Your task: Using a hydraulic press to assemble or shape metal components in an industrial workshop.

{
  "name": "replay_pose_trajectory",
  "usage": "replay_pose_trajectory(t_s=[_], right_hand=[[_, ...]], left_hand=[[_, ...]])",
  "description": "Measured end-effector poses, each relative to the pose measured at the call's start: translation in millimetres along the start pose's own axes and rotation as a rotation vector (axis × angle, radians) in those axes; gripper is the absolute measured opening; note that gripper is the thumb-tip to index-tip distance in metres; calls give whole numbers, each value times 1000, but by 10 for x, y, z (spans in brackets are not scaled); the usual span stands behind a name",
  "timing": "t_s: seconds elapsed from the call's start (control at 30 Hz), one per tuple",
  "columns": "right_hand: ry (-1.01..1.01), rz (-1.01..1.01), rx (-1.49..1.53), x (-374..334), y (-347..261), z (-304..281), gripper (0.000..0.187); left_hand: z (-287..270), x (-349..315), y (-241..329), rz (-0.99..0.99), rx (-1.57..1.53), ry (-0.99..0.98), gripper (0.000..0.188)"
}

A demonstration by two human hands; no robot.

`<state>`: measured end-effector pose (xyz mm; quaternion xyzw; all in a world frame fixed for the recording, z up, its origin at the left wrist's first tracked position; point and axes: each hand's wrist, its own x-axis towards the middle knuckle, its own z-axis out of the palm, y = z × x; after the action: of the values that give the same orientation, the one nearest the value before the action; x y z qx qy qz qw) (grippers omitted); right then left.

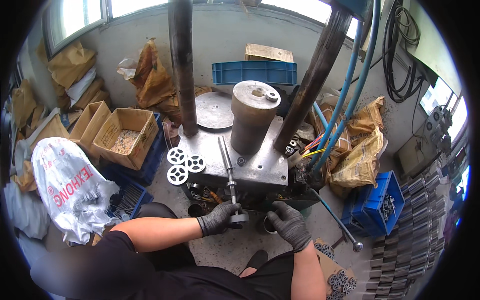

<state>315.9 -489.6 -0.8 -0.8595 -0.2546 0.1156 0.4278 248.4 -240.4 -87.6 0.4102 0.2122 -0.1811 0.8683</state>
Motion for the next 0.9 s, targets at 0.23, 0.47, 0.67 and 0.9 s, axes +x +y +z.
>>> replay_pose_trajectory(t_s=[0.23,0.47,0.67,0.9], right_hand=[[-8,15,-68,-48,95,-21,47],[-64,-2,-143,-148,-78,-59,51],[-120,-25,-118,-163,-86,-112,47],[-124,-212,-295,-61,36,-8,50]], left_hand=[[32,123,203,14,-31,7,24],[-62,43,182,268,526,72,32],[-113,2,218,626,502,92,17],[274,-163,1094,1004,635,84,15]])
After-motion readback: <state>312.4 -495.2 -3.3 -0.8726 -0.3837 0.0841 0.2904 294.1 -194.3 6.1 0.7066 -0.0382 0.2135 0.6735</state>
